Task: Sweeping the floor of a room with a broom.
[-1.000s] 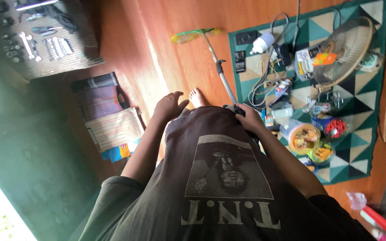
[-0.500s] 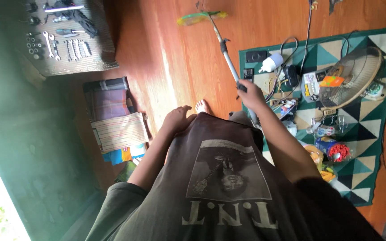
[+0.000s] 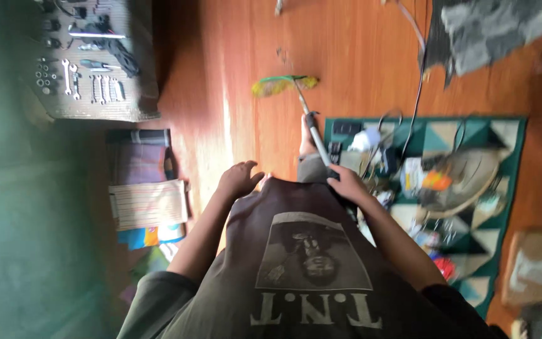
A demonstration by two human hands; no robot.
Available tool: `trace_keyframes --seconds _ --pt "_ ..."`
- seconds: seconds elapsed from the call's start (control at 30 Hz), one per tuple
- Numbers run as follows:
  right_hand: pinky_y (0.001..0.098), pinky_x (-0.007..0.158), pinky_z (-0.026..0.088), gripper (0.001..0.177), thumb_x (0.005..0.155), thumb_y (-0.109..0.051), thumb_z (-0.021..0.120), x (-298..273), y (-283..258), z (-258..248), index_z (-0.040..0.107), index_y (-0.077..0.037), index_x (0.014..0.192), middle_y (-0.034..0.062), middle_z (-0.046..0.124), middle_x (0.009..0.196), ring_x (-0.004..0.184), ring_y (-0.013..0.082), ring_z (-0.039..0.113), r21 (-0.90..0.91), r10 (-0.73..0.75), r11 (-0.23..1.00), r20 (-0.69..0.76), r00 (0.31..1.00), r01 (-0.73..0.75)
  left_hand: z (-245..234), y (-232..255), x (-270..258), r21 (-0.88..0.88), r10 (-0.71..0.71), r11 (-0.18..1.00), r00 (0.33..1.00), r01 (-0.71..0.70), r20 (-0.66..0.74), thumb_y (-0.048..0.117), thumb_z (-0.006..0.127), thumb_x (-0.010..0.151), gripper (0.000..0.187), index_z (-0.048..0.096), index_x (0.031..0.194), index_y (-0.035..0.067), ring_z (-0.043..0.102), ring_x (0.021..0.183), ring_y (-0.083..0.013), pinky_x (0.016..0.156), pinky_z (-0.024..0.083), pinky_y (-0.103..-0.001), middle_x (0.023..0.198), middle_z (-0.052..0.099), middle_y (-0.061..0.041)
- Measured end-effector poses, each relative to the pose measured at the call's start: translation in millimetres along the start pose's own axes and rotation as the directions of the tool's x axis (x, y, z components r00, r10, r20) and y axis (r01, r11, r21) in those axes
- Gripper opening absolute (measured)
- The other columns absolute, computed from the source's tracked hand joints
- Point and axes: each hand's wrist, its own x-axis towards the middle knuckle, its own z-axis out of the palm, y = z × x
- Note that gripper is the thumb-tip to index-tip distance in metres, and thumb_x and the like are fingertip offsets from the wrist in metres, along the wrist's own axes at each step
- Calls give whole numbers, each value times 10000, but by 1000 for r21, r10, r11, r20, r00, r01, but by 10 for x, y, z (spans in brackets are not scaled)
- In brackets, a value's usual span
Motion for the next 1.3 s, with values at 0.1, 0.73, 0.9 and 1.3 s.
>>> trace_keyframes --seconds 0.1,0.73,0.9,1.3 --pt "404 934 537 537 868 -208 728 603 -225 -476 617 -25 1361 216 702 1242 1147 323 677 -46 -17 999 49 999 19 -57 178 299 -35 -67 997 996 64 -62 549 597 926 608 613 1326 91 633 1179 -380 963 510 -490 1248 682 -201" --pt "303 901 544 591 865 -148 724 1912 -458 -2239 567 -19 1419 78 728 1198 1014 126 681 143 -178 982 494 851 123 -121 1413 1114 -276 -377 888 926 368 18 547 615 907 590 626 1330 136 632 1177 -372 972 505 -498 1262 682 -173" --pt "311 881 543 546 864 -147 747 2422 -484 -2017 612 -20 1377 83 736 1152 1000 140 693 -69 -168 973 454 875 222 -292 1414 1075 -248 -443 870 896 425 -18 552 597 948 595 619 1343 107 653 1174 -350 973 518 -496 1262 688 -178" --pt "282 677 554 451 913 -94 661 3477 -1650 -1540 633 -37 1360 17 711 965 761 92 676 25 -209 976 415 886 218 -14 1179 601 -624 -688 622 710 473 -147 495 597 920 578 640 1319 79 663 1163 -364 978 517 -486 1231 705 -200"
